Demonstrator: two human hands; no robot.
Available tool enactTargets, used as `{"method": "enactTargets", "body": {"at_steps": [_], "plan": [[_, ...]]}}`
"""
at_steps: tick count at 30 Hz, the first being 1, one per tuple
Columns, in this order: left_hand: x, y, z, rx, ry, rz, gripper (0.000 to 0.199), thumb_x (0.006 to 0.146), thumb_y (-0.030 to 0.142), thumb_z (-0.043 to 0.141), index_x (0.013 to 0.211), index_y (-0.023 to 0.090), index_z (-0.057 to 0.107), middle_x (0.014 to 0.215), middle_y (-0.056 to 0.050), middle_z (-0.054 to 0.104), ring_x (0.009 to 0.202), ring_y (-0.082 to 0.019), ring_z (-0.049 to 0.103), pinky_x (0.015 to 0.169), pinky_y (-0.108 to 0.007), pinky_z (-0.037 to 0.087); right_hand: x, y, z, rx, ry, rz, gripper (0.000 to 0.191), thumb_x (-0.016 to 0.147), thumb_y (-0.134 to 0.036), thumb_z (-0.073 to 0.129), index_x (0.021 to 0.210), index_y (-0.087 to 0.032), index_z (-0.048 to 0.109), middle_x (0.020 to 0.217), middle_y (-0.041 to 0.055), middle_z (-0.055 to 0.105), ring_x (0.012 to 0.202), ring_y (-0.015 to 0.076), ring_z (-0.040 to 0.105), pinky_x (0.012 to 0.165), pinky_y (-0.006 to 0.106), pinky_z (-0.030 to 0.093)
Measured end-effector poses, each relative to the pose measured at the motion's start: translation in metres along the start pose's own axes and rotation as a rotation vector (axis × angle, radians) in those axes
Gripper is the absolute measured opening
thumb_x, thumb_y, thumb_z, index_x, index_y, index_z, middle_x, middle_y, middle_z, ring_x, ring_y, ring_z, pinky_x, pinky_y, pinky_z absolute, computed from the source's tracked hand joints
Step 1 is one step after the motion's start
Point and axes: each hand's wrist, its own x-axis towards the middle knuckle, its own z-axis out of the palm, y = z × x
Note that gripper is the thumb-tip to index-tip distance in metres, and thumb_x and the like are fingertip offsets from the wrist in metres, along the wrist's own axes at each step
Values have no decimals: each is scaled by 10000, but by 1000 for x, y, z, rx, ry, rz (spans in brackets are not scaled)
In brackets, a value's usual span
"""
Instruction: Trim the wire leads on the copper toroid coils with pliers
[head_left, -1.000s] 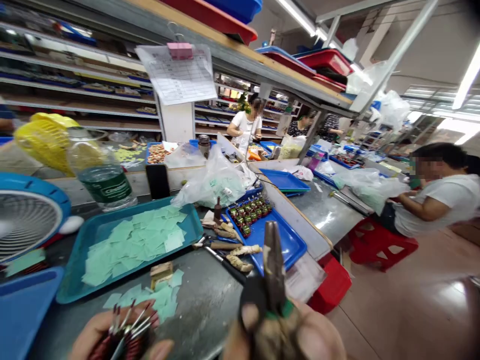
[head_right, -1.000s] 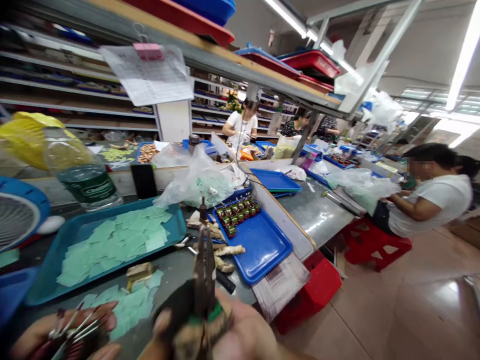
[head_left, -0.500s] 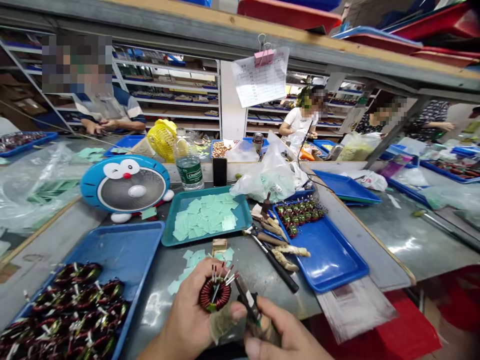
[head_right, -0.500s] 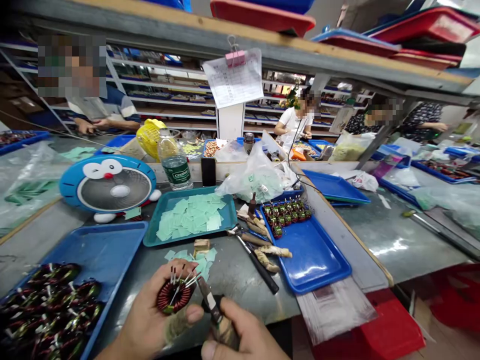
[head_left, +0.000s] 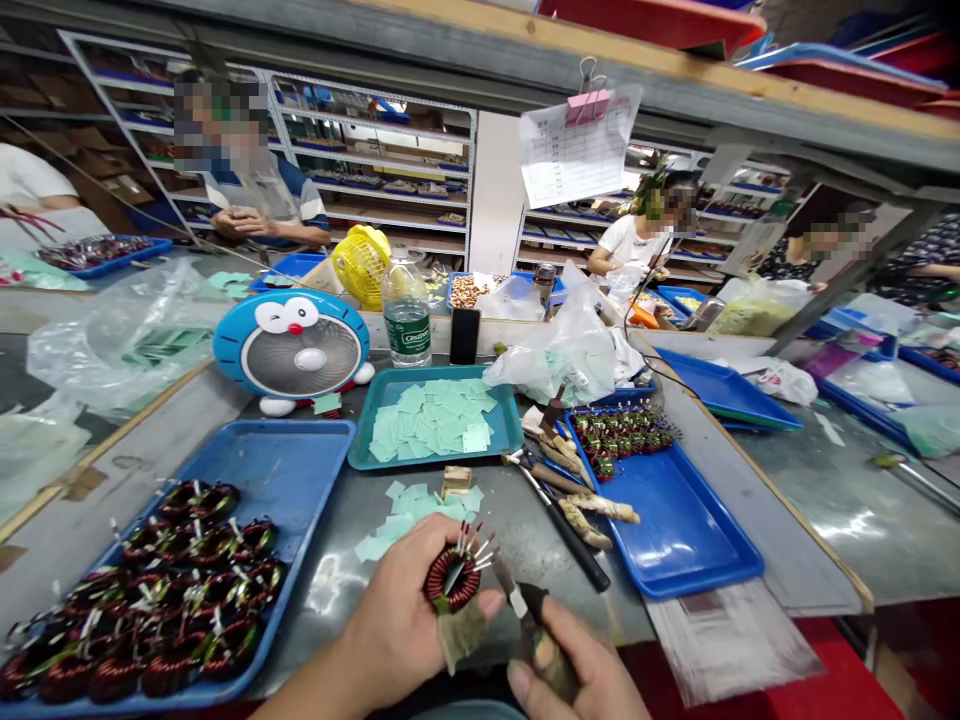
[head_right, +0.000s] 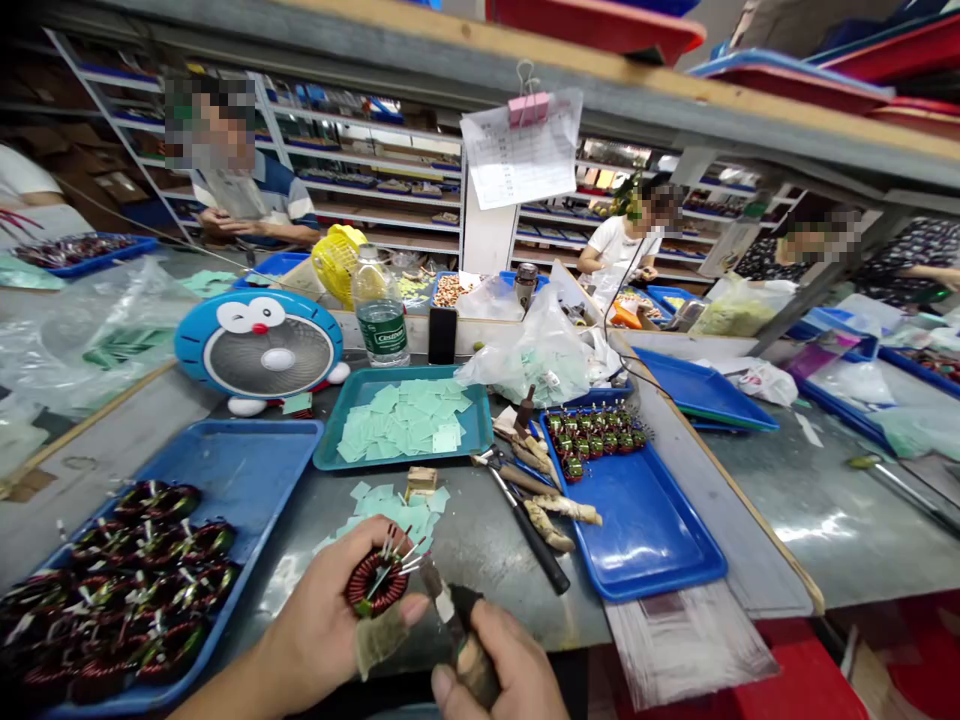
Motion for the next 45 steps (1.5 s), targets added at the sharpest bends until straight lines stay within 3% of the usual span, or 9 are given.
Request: {"method": "enactTargets", "body": {"at_steps": [4,7,12,20,28,34,40,45], "plan": [[1,-3,-7,99,-25,61,336,887,526,708,927,218,579,806,-4,598,700,-189,568,641,-288,447,4,-7,-40,-223,-39,-186,489,838,-364,814,1301,-258,699,1267,134,734,1130,333,707,914,395,595],[7,-4,-11,214,-49,211,408,852,563,752,951,206,581,788,-16,599,710,-211,559,636,-304,426,12,-30,-56,-336,-196,-250,419,876,-334,767,1282,-276,682,1196,111,750,1027,294,739,838,358,611],[15,-2,-17,366,-34,387,427,835,545,787,963,187,593,742,-13,583,676,-214,524,624,-318,379,28,-62,-50,-470,-298,-303,299,899,-307,710,1191,-256,669,1030,81,742,901,259,718,780,338,581],[12,-4,-22,399,-8,458,415,859,548,759,969,182,597,757,-25,606,686,-218,518,623,-331,356,29,-88,-50,-561,-429,-120,355,920,-312,639,1262,-216,631,1140,100,691,1059,268,649,925,365,509],[12,0,-24,398,-15,530,373,867,489,763,986,175,600,753,-29,595,684,-216,501,621,-337,350,31,-103,-48,-432,-472,-70,178,905,-285,656,1073,-228,653,1015,26,687,911,199,633,800,286,466],[9,4,-20,323,-16,481,383,889,544,722,921,186,589,726,-18,591,664,-210,510,592,-327,337,26,-98,-44,-492,-440,-105,95,894,-250,630,975,-229,583,941,22,666,842,190,601,743,285,440],[0,4,-9,222,-47,340,303,890,457,738,893,203,573,732,-8,580,676,-206,526,611,-308,356,22,-83,-29,-537,-361,-124,124,862,-129,563,913,-233,517,850,4,613,767,175,553,702,281,416],[-3,2,-11,74,-99,230,415,789,538,813,870,213,569,741,11,568,667,-185,514,612,-285,364,22,-83,-45,-579,-333,-177,99,943,-195,595,983,-247,521,963,24,600,870,201,574,755,303,445]]}}
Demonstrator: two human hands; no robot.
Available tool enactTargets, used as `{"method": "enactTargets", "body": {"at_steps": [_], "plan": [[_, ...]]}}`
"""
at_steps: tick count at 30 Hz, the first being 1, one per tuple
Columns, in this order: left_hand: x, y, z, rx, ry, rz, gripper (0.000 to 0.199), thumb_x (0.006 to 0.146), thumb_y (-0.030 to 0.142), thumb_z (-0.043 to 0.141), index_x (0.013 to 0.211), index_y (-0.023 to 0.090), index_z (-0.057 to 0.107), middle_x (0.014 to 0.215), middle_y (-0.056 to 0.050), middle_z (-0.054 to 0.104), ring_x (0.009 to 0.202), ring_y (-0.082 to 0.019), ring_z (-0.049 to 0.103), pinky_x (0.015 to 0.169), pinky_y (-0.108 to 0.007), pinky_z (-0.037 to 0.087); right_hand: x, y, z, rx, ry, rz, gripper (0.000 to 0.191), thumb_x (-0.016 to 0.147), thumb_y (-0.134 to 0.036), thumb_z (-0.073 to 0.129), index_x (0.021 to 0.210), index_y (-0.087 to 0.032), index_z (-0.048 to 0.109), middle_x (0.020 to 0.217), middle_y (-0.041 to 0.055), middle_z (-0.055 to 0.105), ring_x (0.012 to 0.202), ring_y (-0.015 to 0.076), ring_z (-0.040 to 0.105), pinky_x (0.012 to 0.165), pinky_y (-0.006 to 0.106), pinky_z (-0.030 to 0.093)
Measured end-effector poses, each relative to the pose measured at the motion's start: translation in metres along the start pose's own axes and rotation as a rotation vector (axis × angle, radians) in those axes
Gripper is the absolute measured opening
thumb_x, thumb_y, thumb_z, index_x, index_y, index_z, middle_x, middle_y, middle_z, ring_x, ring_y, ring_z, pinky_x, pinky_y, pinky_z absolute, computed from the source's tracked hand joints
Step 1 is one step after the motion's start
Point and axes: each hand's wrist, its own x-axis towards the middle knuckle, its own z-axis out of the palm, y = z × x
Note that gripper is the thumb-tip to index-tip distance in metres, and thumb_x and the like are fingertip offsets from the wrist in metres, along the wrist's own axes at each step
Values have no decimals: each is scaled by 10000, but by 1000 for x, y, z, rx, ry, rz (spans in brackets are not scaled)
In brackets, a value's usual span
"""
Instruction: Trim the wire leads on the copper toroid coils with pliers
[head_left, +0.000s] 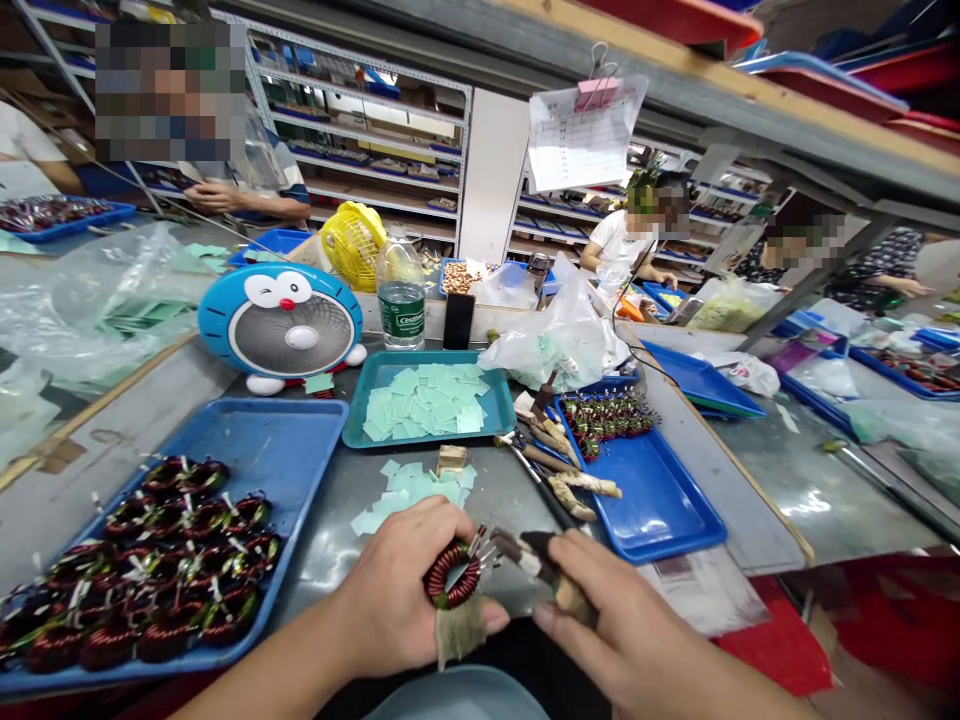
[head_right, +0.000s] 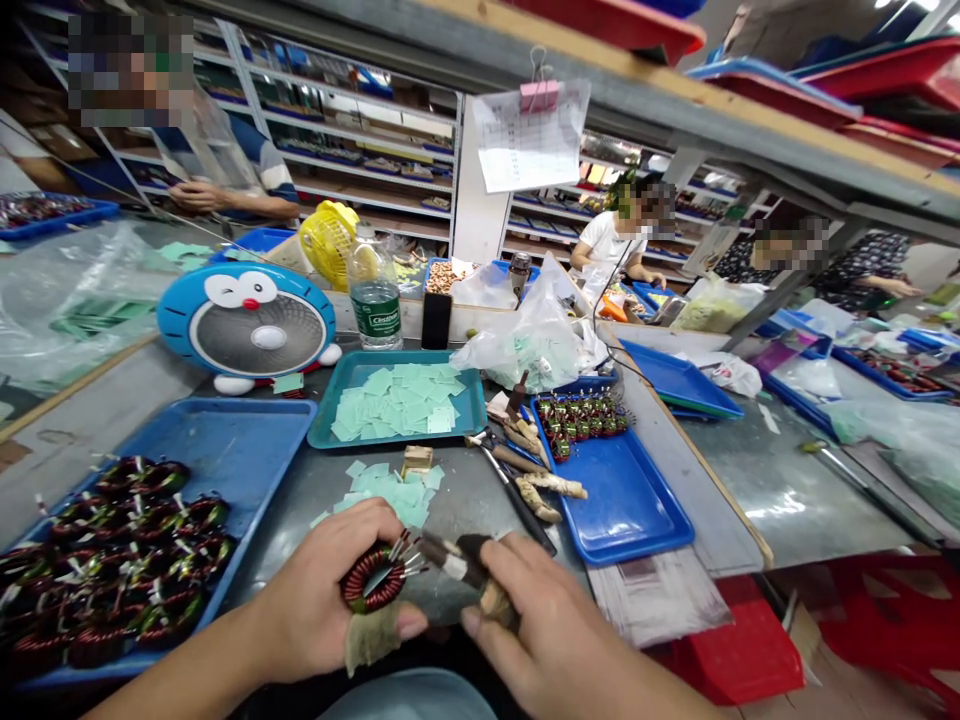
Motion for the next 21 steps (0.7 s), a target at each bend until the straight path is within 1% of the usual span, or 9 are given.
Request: {"method": "enactTargets", "body": {"at_steps": [3,6,8,12,16,18,21], "plan": [[1,3,-3,-183,-64,-126,516,702,615,848,852,221,550,760,24,573,658,-164,500,608,-269,376,-1,6,-12,-71,44,-37,86,994,-211,569,1050,-255,520,1025,40,573,918,218,557,801,340,450],[0,7,-4,-327,-135,-218,503,709,574,846,861,229,512,738,52,543,630,-135,452,580,-248,356,2,9,-15,-104,19,-102,127,989,-187,590,1054,-256,506,1044,39,561,929,222,541,811,357,443],[-1,9,-3,-362,-151,-233,481,722,523,841,867,232,486,724,67,523,620,-123,427,575,-242,347,5,11,-14,-107,2,-132,131,984,-190,605,1009,-252,492,1013,31,557,904,216,535,779,348,434],[-2,11,-2,-360,-174,-244,438,730,444,817,874,235,461,719,72,515,617,-118,416,577,-242,346,9,13,-11,-92,-11,-171,172,990,-229,604,910,-245,452,916,12,536,840,201,525,708,325,402],[0,11,0,-405,-184,-243,401,740,382,793,876,239,444,718,74,511,607,-112,408,569,-238,351,9,15,-11,-54,-14,-167,172,999,-245,588,893,-240,452,918,11,537,839,189,531,717,314,403],[1,12,2,-406,-179,-241,382,724,329,783,870,241,441,708,80,490,600,-109,389,561,-237,342,8,16,-12,-46,-14,-161,156,996,-235,583,897,-238,462,925,13,546,845,187,535,727,311,405],[2,14,5,-405,-169,-238,373,696,286,773,856,243,438,690,86,461,587,-107,368,541,-237,326,6,20,-12,-16,7,-162,158,978,-222,581,876,-236,461,882,5,543,807,177,527,706,299,390]]}}
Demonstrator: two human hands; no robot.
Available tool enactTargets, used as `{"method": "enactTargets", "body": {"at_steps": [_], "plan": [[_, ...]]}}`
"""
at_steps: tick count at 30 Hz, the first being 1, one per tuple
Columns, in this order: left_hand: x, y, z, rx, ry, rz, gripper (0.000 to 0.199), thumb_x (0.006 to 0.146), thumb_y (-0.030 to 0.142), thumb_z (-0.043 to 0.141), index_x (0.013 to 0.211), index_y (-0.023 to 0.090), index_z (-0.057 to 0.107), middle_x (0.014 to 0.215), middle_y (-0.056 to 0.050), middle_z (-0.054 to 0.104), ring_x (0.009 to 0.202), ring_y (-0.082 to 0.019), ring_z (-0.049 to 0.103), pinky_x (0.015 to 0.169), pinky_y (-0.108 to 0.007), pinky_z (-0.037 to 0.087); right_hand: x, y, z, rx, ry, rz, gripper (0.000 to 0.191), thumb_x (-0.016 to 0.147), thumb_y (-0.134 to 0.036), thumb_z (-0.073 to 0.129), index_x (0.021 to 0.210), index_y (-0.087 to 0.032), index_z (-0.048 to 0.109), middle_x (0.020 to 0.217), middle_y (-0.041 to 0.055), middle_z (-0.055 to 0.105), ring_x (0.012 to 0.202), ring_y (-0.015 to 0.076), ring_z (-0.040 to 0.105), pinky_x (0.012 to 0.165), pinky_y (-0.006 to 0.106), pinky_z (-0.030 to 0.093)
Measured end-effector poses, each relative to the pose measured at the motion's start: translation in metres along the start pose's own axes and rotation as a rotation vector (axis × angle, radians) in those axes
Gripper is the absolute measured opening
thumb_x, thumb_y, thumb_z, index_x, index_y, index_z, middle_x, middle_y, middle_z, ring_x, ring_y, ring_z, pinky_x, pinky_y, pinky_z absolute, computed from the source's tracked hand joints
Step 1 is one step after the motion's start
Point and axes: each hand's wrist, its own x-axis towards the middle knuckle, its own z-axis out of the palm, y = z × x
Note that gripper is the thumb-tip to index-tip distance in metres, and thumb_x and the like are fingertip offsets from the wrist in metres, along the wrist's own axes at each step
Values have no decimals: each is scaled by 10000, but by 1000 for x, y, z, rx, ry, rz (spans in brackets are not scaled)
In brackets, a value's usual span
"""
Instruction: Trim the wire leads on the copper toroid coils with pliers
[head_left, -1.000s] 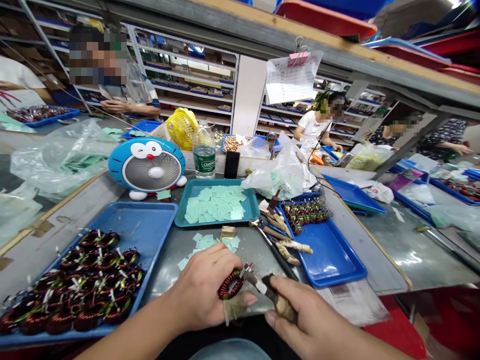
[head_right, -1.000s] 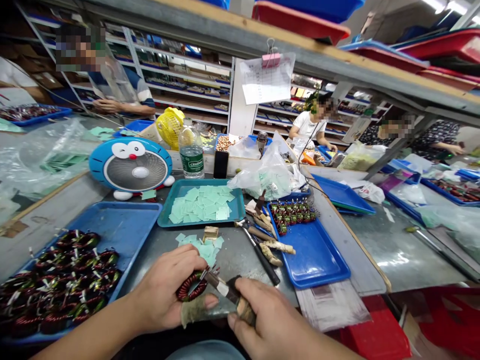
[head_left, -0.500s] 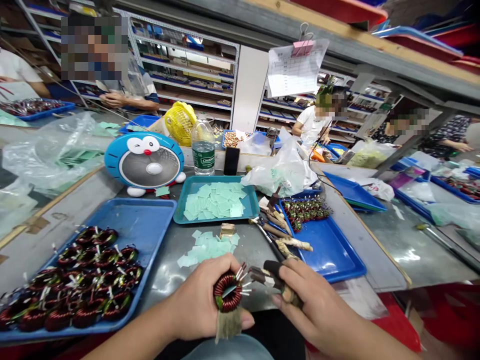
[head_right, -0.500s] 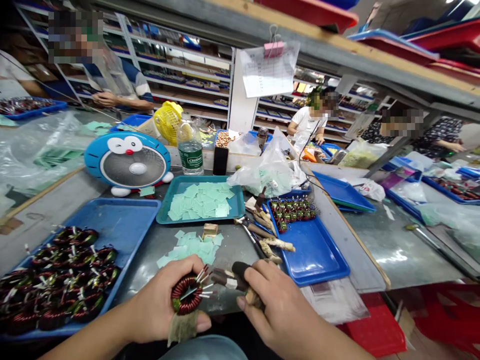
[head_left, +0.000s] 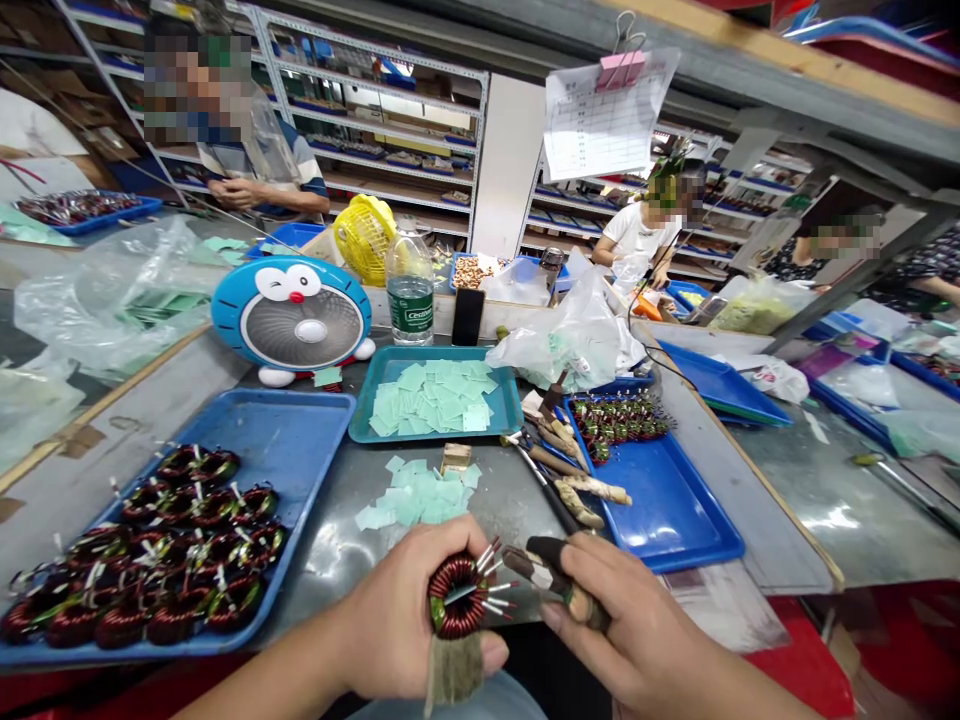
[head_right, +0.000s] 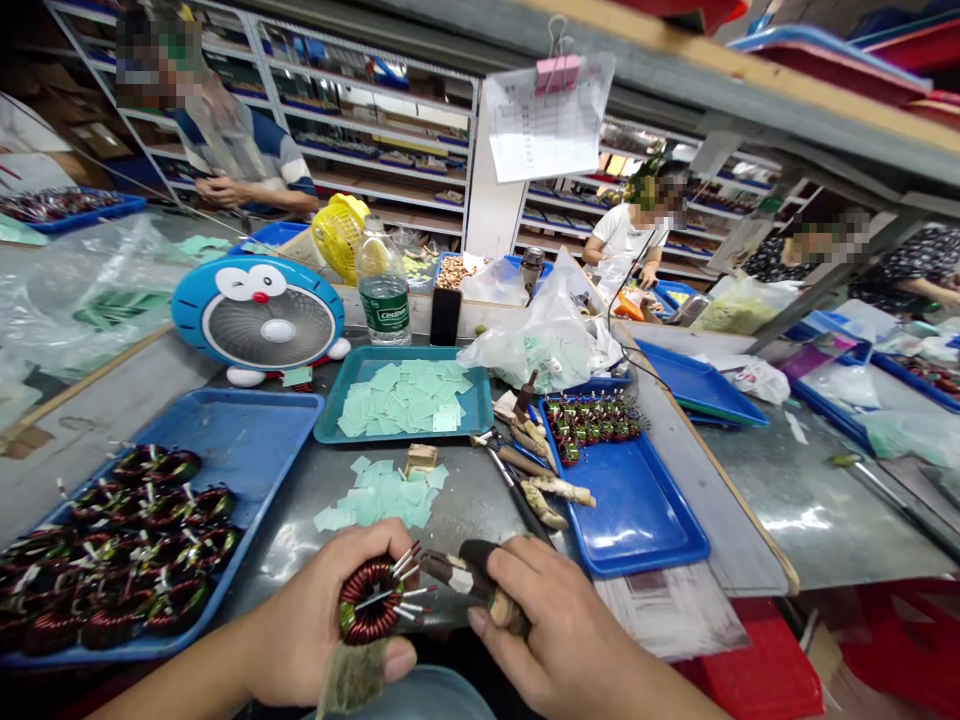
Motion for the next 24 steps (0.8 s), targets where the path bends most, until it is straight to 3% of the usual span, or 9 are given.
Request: {"method": "enactTargets", "body": {"at_steps": [3,7,10,14,19,24], "plan": [[-1,4,4,5,25,43,353,712,290,766,856,242,447,704,73,481,593,-114,394,545,-244,336,-4,3,7,88,2,17,162,965,-229,580,844,-233,471,836,-4,533,770,165,519,690,289,382],[-3,11,6,32,81,102,322,721,288,764,871,235,484,746,54,531,625,-124,452,595,-251,383,-8,5,31,302,-47,87,134,959,-311,606,877,-222,547,837,2,583,780,169,556,707,277,425],[-3,9,2,99,26,62,293,733,305,770,850,230,511,728,54,555,622,-128,485,602,-252,389,-10,8,44,374,-28,113,150,951,-358,627,956,-212,591,902,24,634,840,191,599,758,283,471],[0,-2,-6,338,26,85,257,757,304,757,854,224,533,731,42,567,624,-143,506,601,-260,380,-14,9,32,259,41,182,128,983,-324,600,1062,-224,599,1060,59,648,1000,219,605,903,319,474],[5,-14,-9,601,75,208,261,814,388,750,874,215,564,745,-3,623,669,-201,558,627,-299,391,-12,-7,14,177,-100,175,141,918,-264,655,1027,-230,574,987,33,622,904,200,599,801,298,468],[5,-10,-14,664,80,263,446,818,619,738,880,204,586,718,-7,610,646,-208,547,601,-309,364,-2,-20,10,131,-144,189,148,906,-228,644,1037,-231,575,1006,39,623,936,214,600,818,320,462]]}}
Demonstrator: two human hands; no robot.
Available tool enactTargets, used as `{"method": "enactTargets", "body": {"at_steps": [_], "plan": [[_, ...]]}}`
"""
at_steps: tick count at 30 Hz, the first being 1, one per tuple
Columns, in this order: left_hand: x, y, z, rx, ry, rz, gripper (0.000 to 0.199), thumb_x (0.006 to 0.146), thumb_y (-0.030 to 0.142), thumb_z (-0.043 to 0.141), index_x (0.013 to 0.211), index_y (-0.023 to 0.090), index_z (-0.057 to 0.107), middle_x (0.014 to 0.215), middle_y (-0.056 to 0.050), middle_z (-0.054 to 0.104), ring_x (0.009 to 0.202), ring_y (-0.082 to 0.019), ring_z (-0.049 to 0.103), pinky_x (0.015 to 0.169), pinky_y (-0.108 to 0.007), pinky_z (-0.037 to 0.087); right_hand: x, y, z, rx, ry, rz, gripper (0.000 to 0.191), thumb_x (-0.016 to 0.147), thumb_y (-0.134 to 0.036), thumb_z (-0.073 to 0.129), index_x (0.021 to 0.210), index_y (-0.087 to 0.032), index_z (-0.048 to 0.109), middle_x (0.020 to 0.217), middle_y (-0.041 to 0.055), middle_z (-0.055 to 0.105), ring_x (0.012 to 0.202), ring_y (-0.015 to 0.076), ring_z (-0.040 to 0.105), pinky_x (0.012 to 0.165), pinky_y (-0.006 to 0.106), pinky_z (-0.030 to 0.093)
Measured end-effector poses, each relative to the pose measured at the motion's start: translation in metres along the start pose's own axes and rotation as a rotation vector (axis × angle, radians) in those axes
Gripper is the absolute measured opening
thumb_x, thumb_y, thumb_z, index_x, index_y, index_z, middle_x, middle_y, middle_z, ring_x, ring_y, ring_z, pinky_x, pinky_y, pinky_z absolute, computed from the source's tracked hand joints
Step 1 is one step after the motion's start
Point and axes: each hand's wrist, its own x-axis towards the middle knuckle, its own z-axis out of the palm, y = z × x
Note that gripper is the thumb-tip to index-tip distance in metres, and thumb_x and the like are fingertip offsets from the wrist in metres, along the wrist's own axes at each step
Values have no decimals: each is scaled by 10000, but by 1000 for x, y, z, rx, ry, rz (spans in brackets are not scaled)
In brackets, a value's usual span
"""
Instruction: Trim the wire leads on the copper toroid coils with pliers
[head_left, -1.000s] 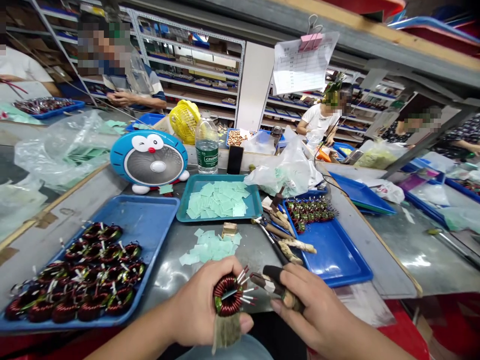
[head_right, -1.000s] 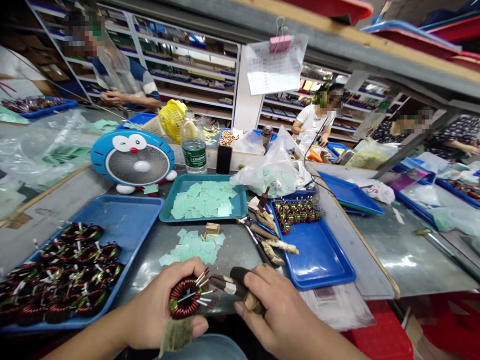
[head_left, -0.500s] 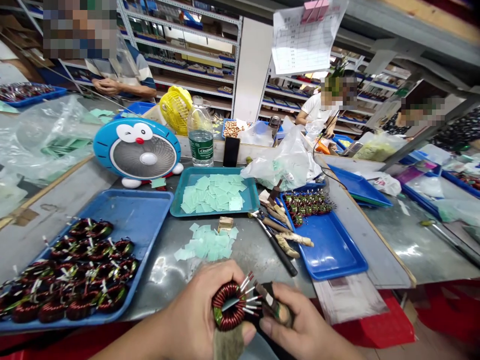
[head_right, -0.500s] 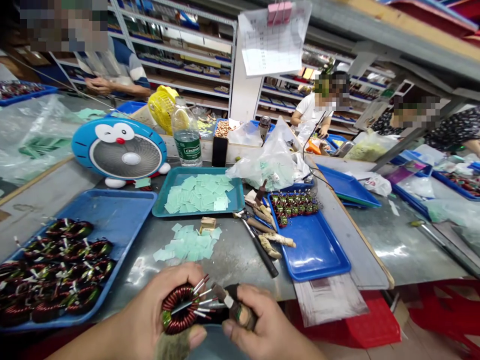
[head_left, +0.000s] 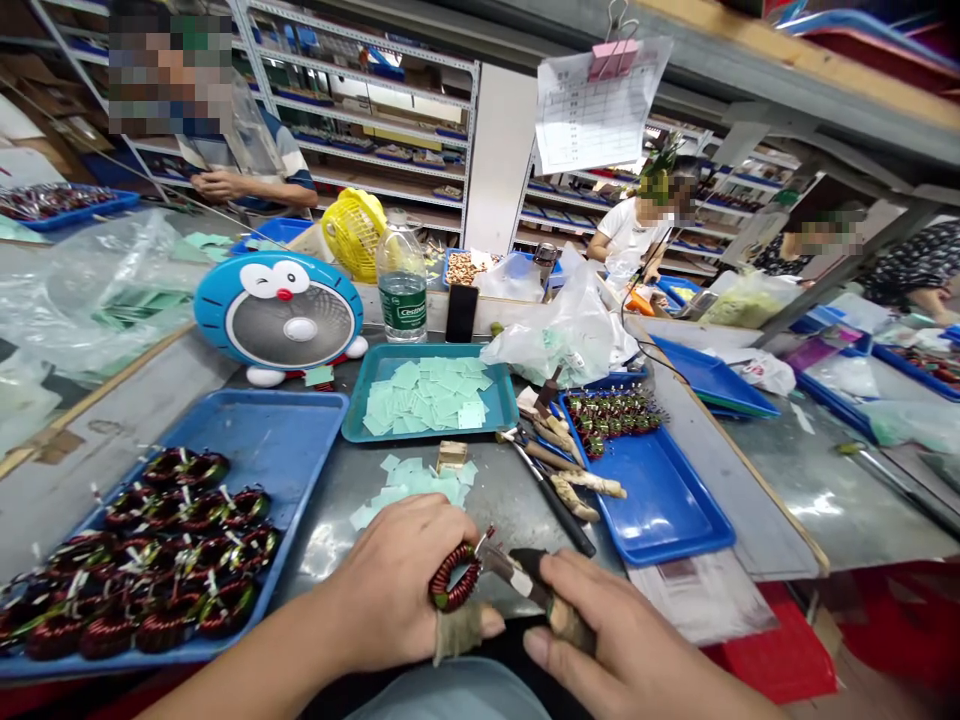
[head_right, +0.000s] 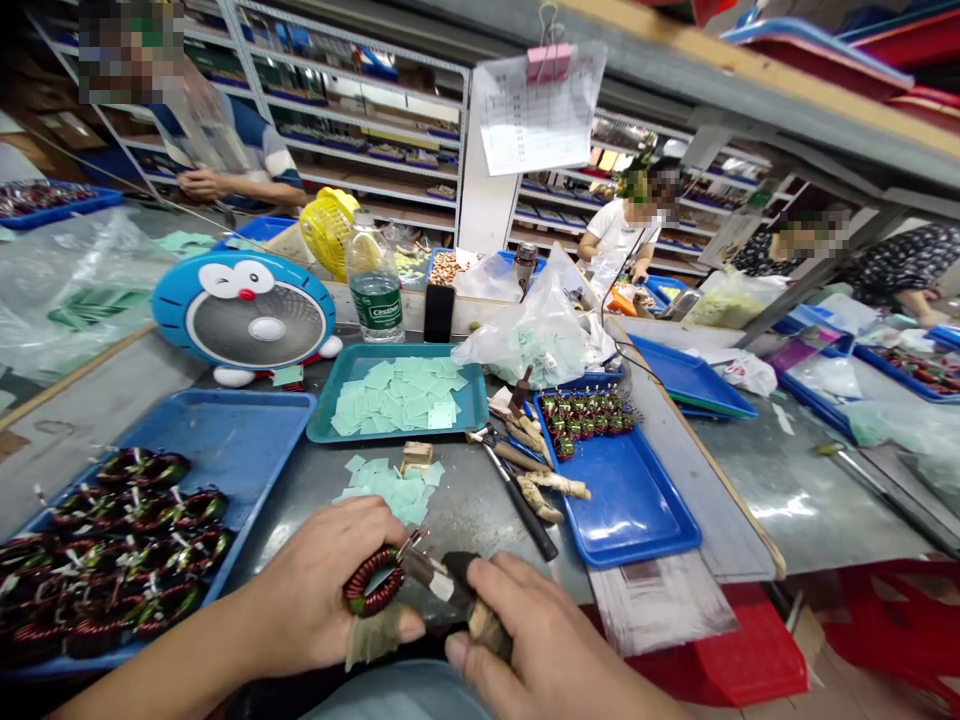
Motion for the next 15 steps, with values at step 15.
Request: {"method": "enactTargets", "body": {"at_steps": [15], "plan": [[2,4,-14,-27,-45,60,484,898,696,563,818,219,582,669,-9,608,617,-211,551,581,-337,343,1,-17,-16,-83,-98,-30,112,922,-223,667,944,-244,560,976,9,615,898,185,588,782,292,444]]}}
